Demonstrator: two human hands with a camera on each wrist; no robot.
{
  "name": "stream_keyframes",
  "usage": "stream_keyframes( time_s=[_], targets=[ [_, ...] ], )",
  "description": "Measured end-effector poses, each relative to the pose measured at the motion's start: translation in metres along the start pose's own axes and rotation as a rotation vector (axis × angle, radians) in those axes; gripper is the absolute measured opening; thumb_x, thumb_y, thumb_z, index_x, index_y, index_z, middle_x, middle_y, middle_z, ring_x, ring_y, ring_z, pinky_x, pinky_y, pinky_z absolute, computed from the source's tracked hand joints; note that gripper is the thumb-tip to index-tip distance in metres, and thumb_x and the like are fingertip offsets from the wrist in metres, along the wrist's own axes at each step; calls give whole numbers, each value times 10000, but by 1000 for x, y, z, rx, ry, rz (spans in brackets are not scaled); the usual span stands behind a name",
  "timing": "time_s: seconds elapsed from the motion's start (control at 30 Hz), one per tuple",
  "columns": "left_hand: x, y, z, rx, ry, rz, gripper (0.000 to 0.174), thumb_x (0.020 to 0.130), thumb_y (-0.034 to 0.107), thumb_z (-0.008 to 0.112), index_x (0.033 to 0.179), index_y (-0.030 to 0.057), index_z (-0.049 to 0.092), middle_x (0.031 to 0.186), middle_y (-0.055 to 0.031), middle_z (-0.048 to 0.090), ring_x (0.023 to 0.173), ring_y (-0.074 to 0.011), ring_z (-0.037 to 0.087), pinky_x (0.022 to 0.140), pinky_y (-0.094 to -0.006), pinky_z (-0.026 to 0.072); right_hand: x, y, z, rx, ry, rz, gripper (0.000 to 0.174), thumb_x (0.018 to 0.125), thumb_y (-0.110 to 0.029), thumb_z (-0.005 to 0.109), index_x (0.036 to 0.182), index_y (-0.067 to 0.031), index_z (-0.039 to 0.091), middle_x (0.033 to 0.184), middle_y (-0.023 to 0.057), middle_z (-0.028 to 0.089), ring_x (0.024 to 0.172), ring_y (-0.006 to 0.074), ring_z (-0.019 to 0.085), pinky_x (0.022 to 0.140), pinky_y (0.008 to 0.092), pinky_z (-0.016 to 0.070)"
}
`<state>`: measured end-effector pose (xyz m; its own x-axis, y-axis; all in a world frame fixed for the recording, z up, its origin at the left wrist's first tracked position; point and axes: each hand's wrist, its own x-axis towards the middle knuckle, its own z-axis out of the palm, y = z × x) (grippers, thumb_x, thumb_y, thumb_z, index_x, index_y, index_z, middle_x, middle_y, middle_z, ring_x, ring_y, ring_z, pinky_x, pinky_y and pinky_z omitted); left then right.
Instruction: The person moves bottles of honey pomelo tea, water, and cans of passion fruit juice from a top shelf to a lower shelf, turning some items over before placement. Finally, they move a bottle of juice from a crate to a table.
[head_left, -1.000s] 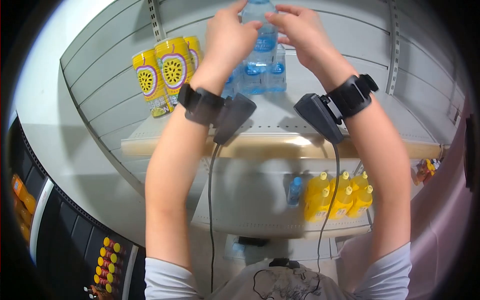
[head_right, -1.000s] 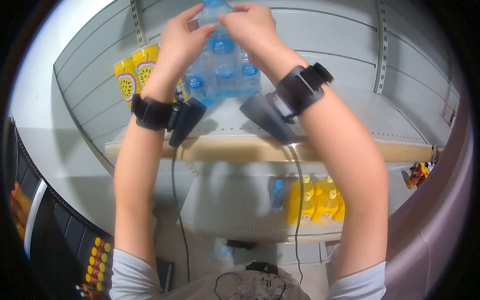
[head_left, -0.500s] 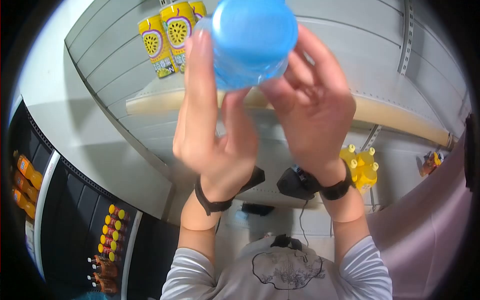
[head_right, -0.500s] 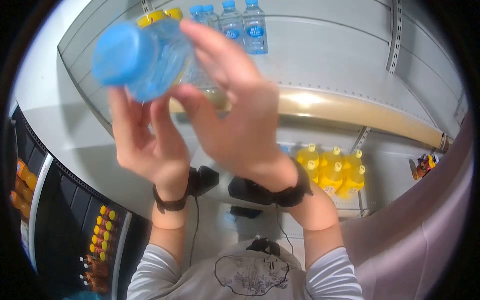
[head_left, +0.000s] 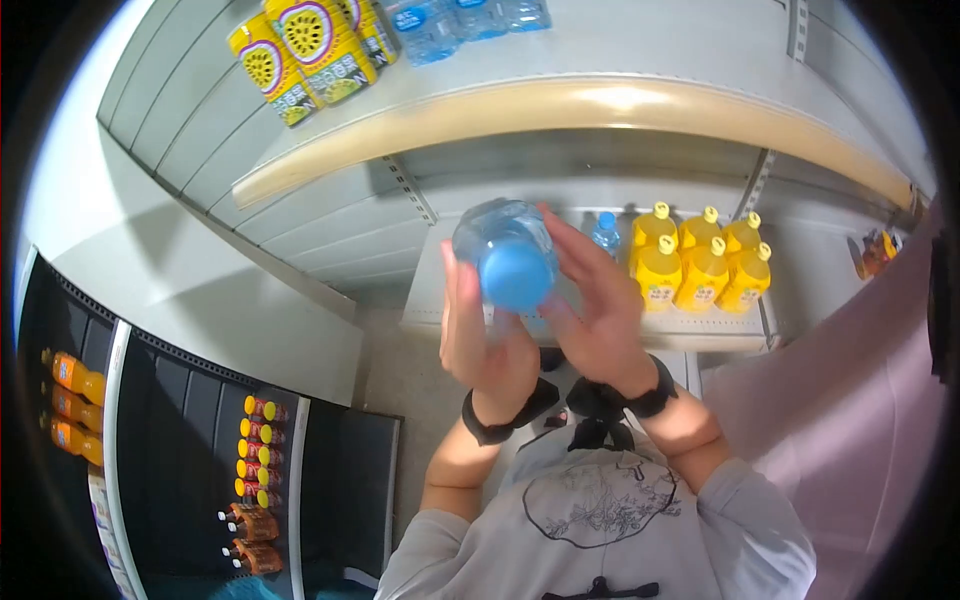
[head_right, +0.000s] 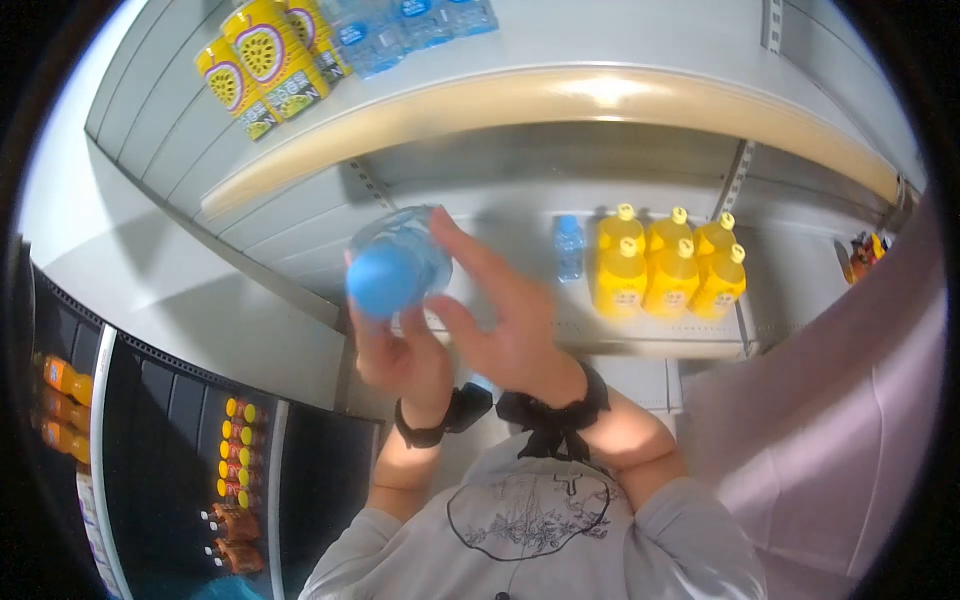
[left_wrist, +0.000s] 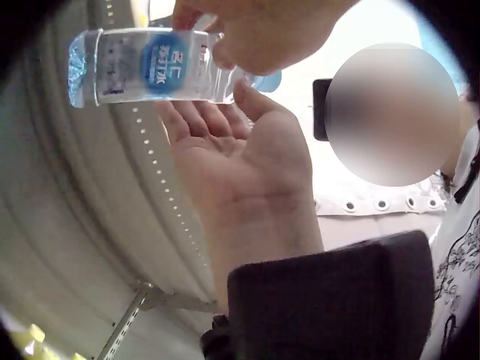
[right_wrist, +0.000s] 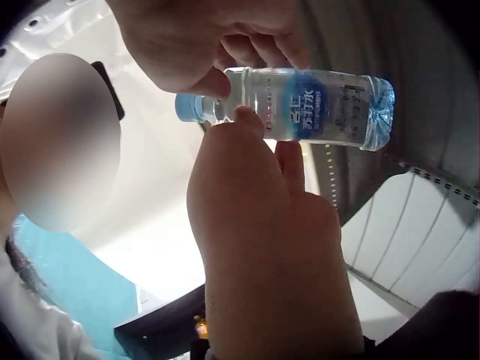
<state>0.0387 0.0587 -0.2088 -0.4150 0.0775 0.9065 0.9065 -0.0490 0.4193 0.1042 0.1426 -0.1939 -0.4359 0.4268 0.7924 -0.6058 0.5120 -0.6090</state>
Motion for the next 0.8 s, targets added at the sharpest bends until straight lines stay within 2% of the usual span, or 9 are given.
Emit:
stream_keyframes(
  time_s=[0.03, 0.1, 0.2, 0.3, 0.4, 0.5, 0.6, 0.7, 0.8],
  targets=[
    [-8, -6, 6, -29, -13, -84, 414, 768, -61, 513, 1179, -41, 459, 1190, -316, 433, 1063, -401, 497, 828, -386, 445, -7, 9, -2, -24, 14, 75, 488, 760, -76, 604, 1216, -14, 444, 1221, 169, 482, 1107, 282, 496, 898, 324, 407],
    [-20, -23, 17, 7, -111, -180, 429, 776, -67, 495, 1201, -25, 451, 1215, -257, 449, 1090, -335, 497, 821, -359, 455, -15, 34, -6, -53, 29, 161, 475, 777, -88, 585, 1221, -17, 434, 1206, 169, 492, 1091, 273, 508, 887, 325, 416],
    [-39, -59, 45, -253, -192, -331, 449, 784, -66, 488, 1226, -6, 436, 1207, -216, 478, 1027, -256, 549, 790, -323, 476, -22, 70, -16, -150, 37, 292, 463, 788, -100, 569, 1219, -8, 427, 1172, 175, 510, 1055, 286, 526, 862, 330, 430],
    [-61, -81, 63, -310, -317, -448, 438, 793, -57, 480, 1225, 6, 440, 1180, -200, 504, 947, -207, 581, 759, -297, 492, -40, 118, -21, -220, 95, 366, 463, 790, -73, 571, 1219, 16, 421, 1120, 172, 551, 1000, 214, 561, 853, 293, 442],
    [-94, -106, 77, -310, -415, -520, 432, 798, -44, 480, 1225, 11, 441, 1137, -192, 533, 884, -207, 599, 749, -301, 496, -63, 150, -28, -386, 95, 418, 485, 774, -111, 587, 1214, 14, 427, 1025, 197, 584, 872, 220, 606, 750, 283, 476],
    [-119, -121, 86, -241, -491, -551, 440, 789, -34, 493, 1224, 12, 440, 1102, -210, 548, 886, -224, 606, 745, -319, 494, -87, 179, -37, -555, 50, 431, 505, 751, -147, 595, 1203, 16, 439, 847, 219, 598, 704, 238, 605, 625, 296, 472],
    [-139, -141, 93, -71, -626, -481, 470, 769, -54, 480, 1230, 22, 436, 1090, -234, 543, 875, -256, 610, 744, -336, 488, -104, 199, -42, -625, 15, 504, 523, 733, -154, 598, 1202, 17, 441, 716, 216, 572, 612, 263, 575, 569, 318, 450],
    [-159, -159, 102, -64, -626, -408, 484, 752, -52, 473, 1228, 25, 437, 975, -242, 579, 782, -283, 617, 680, -361, 483, -114, 214, -45, -641, -49, 589, 533, 728, -136, 591, 1215, 9, 430, 665, 211, 552, 598, 284, 575, 558, 329, 446],
    [-176, -178, 111, -119, -659, -545, 492, 746, -38, 474, 1230, 40, 437, 828, -216, 601, 675, -293, 606, 605, -369, 462, -125, 239, -43, -685, -32, 517, 529, 725, -106, 585, 1220, -3, 429, 682, 220, 558, 596, 304, 576, 556, 334, 449]
  ],
)
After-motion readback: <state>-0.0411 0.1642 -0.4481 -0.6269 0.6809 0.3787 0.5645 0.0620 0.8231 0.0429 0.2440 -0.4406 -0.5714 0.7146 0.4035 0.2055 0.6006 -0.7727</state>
